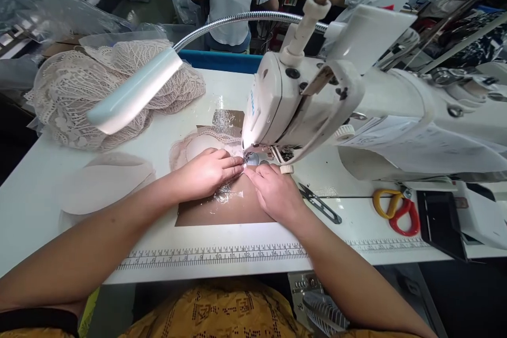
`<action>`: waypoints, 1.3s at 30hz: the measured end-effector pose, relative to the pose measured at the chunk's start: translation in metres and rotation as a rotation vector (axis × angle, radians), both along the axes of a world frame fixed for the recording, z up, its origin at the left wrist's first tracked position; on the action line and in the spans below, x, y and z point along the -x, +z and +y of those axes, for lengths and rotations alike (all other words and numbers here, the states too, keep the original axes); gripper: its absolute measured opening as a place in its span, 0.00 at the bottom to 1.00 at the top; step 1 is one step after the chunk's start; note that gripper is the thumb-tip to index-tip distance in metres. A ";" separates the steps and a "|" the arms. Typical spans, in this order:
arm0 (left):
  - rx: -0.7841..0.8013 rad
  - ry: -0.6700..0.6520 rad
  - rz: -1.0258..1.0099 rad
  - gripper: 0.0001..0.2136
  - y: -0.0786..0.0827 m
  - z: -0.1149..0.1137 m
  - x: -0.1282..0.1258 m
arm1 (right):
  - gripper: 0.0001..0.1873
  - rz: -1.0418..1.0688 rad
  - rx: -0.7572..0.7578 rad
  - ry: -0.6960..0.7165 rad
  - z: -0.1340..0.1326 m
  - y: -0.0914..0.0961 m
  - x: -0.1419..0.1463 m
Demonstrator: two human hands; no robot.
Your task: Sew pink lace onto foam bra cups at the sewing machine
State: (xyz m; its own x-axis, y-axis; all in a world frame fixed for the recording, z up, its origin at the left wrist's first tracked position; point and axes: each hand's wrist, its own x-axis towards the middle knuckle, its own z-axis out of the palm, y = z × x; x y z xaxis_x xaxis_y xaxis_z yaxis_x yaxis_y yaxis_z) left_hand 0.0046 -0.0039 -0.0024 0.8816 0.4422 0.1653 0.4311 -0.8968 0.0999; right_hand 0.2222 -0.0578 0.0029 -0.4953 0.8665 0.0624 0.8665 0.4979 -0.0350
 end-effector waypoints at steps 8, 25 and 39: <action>-0.029 0.007 -0.036 0.18 -0.001 0.015 0.000 | 0.22 0.113 0.004 -0.031 0.004 -0.009 -0.005; -0.134 0.246 0.067 0.16 0.008 0.006 0.003 | 0.21 0.287 0.022 -0.060 0.006 -0.010 -0.006; 0.096 0.160 0.079 0.12 0.024 -0.020 -0.009 | 0.18 0.341 0.022 -0.062 0.006 -0.008 -0.008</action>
